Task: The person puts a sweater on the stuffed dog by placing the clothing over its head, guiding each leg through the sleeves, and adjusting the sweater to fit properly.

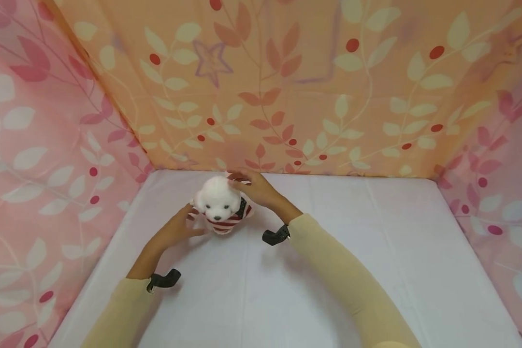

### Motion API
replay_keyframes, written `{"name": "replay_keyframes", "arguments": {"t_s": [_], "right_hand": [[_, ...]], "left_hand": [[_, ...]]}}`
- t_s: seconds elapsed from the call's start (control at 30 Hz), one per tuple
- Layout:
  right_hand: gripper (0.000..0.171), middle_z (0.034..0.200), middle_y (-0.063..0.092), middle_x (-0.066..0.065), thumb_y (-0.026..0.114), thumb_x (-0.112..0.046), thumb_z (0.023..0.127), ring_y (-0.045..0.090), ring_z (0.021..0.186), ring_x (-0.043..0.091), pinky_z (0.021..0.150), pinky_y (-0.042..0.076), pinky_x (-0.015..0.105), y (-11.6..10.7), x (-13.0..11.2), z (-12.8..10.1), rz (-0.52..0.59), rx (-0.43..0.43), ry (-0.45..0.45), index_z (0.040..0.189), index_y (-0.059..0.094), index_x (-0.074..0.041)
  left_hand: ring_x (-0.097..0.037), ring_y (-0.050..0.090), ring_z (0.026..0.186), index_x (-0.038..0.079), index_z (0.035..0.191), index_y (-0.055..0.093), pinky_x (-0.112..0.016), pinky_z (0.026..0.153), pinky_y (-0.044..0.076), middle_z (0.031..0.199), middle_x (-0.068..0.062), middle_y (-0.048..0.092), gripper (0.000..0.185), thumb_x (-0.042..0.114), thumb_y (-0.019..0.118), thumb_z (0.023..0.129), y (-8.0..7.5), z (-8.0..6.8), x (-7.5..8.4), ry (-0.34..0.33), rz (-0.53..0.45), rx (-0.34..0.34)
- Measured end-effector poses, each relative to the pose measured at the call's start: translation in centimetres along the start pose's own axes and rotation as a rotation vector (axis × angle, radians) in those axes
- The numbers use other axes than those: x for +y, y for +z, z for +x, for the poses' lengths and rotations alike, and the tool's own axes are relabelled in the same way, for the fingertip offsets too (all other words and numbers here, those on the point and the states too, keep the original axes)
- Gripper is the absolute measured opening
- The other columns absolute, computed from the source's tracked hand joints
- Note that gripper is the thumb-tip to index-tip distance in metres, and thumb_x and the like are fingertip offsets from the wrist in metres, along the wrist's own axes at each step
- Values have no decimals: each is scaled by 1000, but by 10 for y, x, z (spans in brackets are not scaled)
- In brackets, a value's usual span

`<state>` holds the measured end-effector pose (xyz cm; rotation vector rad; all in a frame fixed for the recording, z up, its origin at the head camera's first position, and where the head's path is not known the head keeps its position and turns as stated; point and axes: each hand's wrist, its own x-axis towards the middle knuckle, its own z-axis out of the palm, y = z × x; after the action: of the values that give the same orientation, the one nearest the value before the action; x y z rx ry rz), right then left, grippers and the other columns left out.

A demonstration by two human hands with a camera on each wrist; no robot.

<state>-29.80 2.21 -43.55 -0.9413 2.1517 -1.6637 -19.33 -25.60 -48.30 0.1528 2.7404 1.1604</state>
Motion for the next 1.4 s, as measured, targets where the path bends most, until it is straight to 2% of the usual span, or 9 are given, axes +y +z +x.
{"name": "replay_keyframes", "arguments": {"t_s": [0.1,0.2,0.37,0.53,0.83,1.07,1.2,1.3,1.4], "right_hand": [[49,140,59,13,51,0,102,51,133,28,111,39,50,-11,13,-9,62,12,0,149,51,-14],[64,143,56,13,50,13,93,49,135,30,110,39,53,-18,27,-19,-33,-6,17,151,48,-14],[73,151,50,12,65,5,88,46,139,29,110,39,54,-13,44,-28,-268,-76,49,155,41,-14],[71,150,52,8,68,-4,88,49,137,29,108,42,54,3,49,-29,-321,-77,32,154,42,-14],[72,138,61,8,73,-3,88,62,119,23,100,50,41,25,58,-30,-229,-56,32,153,44,-12],[67,136,62,12,72,0,90,64,112,25,96,52,39,26,60,-31,-159,12,2,151,46,-7],[61,137,62,12,71,-1,91,61,120,23,101,49,39,18,55,-35,-118,31,2,148,50,-6],[51,126,67,9,70,-3,91,63,109,20,92,53,38,9,47,-44,-89,24,47,140,58,-7],[38,114,70,9,69,-8,92,66,95,19,78,58,42,0,36,-57,-42,5,124,129,65,-5]], "left_hand": [[-43,47,131,16,157,30,-59,101,45,143,-20,47,93,23,86,83,-4,11,-9,32,-99,-44],[-41,50,130,19,156,33,-59,99,46,147,-14,48,92,20,87,82,-5,21,-20,84,-155,-37],[-36,52,127,15,154,40,-51,94,51,147,-13,50,85,12,86,83,-4,35,-26,177,-232,8],[-35,57,120,5,143,53,-50,91,53,136,-17,60,69,-1,83,82,-6,44,-20,271,-250,66],[-30,66,107,-1,132,62,-43,89,53,119,-19,69,57,-5,81,78,8,48,-16,200,-223,181],[-27,66,99,0,124,67,-43,83,54,111,-17,72,47,-1,83,80,16,46,-9,236,-203,200],[-23,65,99,0,123,66,-38,82,54,113,-15,71,46,2,83,80,19,43,1,250,-238,168],[-20,67,95,-2,123,65,-34,79,56,112,-15,71,44,1,80,82,24,38,12,240,-333,105],[-19,69,90,-5,124,63,-34,77,58,112,-16,70,40,5,76,88,28,32,27,191,-465,11]]}}
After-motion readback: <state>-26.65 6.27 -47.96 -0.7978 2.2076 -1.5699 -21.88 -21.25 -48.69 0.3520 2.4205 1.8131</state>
